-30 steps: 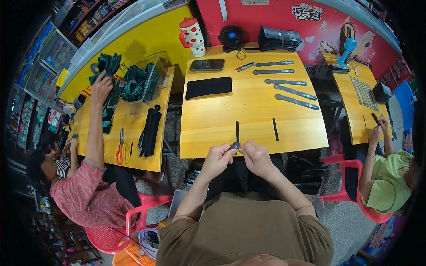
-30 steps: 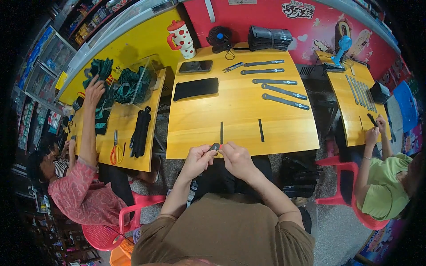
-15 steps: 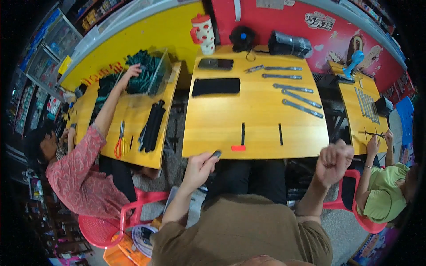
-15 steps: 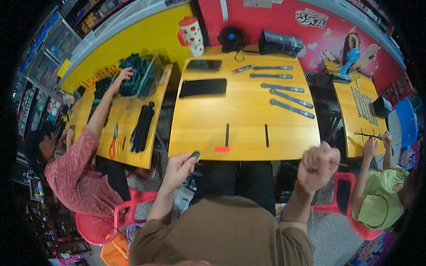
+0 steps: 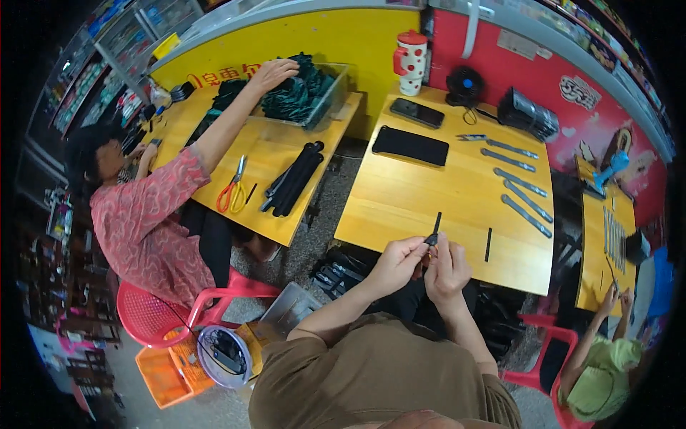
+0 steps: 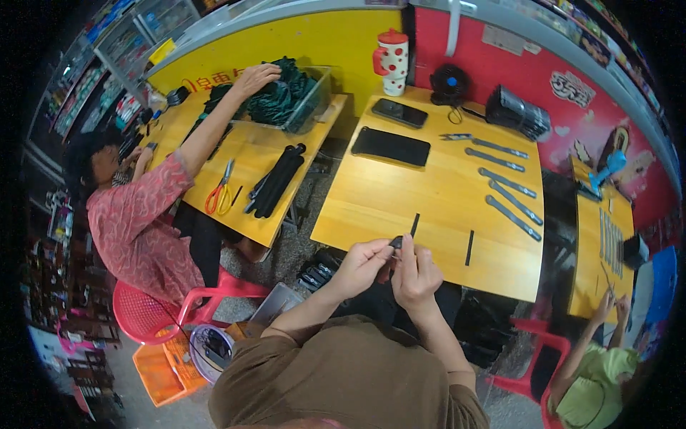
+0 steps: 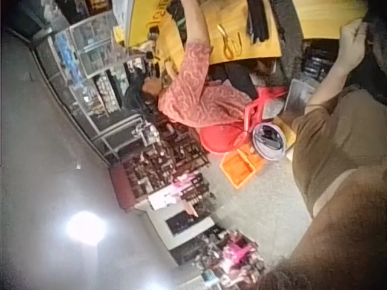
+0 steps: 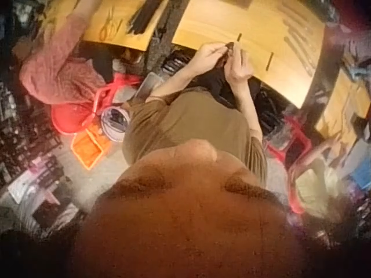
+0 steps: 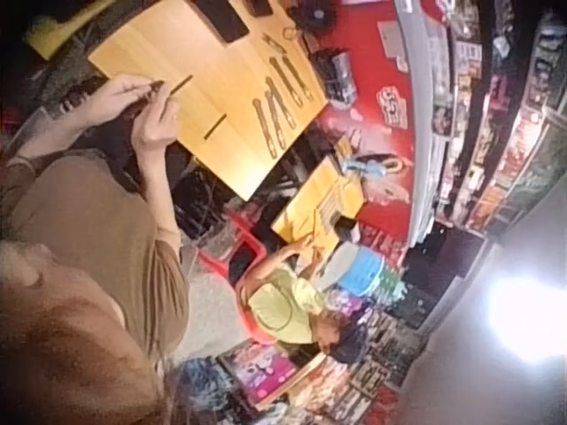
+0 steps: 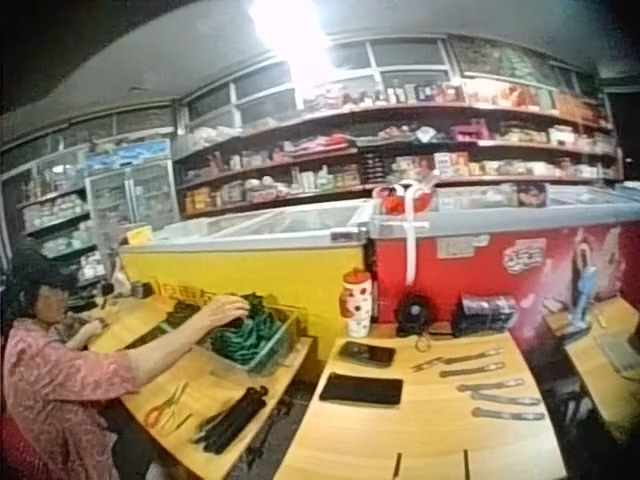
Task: Assembling and inspecting small wristband components at a workshop table.
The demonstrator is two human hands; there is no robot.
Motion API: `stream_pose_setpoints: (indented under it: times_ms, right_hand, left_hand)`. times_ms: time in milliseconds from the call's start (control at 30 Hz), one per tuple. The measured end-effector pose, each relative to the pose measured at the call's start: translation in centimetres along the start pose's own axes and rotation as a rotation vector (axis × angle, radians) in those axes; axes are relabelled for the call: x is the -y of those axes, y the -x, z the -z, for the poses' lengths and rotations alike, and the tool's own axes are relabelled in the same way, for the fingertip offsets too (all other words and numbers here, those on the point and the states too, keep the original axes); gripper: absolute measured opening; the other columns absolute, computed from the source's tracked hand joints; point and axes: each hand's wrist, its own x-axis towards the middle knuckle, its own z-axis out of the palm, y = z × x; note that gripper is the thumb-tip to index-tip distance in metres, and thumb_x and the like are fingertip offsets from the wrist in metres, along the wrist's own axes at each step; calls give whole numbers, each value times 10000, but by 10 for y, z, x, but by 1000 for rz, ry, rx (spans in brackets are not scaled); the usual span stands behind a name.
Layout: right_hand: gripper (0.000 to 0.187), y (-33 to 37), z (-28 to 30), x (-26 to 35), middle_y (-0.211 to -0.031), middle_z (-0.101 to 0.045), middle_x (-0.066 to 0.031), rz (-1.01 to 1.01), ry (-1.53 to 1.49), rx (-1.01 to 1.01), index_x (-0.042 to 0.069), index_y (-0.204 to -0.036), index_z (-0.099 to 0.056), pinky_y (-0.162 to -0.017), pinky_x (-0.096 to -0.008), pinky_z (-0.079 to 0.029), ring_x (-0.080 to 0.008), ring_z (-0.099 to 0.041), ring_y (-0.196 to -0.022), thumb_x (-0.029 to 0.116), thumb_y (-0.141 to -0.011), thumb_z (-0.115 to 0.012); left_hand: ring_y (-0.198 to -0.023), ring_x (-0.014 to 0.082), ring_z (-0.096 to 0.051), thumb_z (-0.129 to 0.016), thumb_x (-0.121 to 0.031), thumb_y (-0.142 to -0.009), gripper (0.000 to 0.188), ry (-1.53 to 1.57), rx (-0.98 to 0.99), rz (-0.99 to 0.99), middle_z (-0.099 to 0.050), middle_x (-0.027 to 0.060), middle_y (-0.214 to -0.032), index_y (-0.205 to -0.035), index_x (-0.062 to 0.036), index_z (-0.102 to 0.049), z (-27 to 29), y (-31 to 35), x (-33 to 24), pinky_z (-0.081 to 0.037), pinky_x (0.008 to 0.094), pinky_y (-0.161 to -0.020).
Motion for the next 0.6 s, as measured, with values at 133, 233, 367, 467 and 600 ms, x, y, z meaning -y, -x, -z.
stream_pose_setpoints:
  times_ms: [133,233,367,467,600]
  right_hand:
    - [324,0,-3,-2,-854,-610,-168,94,73,-61,-74,-1114,-627,-461,-320,-443,-259,-608,-636,16,-804,-669]
    - [279,0,-1,1,-849,-601,-170,178,84,-61,-68,-1062,-631,-456,-328,-439,-265,-599,-613,6,-796,-672]
    - [140,-9,1,0,-803,-583,-144,72,-121,78,-19,-885,-614,-462,-345,-446,-267,-589,-571,3,-764,-680]
    - [145,-29,13,2,-753,-553,-106,2,-213,225,19,-809,-575,-465,-352,-453,-252,-591,-556,-4,-716,-684]
    - [184,-36,19,1,-704,-502,-75,201,-131,347,47,-805,-573,-441,-329,-428,-215,-566,-525,79,-685,-709]
  left_hand:
    - [-597,46,-492,-429,-188,-1040,257,63,-6,8,-557,-28,-736,-953,-21,-603,1,1,3,-411,197,-542]
    - [-598,51,-492,-437,-176,-1035,244,115,21,29,-551,-31,-731,-939,-22,-601,4,1,6,-412,202,-549]
    - [-618,61,-498,-451,-178,-1031,240,110,21,15,-548,-25,-732,-928,-22,-602,12,3,6,-420,216,-571]
    - [-649,76,-525,-474,-177,-1021,228,201,111,18,-574,-8,-755,-944,-18,-618,22,-1,15,-438,231,-601]
    - [-655,92,-591,-541,-142,-980,157,519,175,211,-634,14,-777,-930,-35,-644,32,-8,10,-474,235,-594]
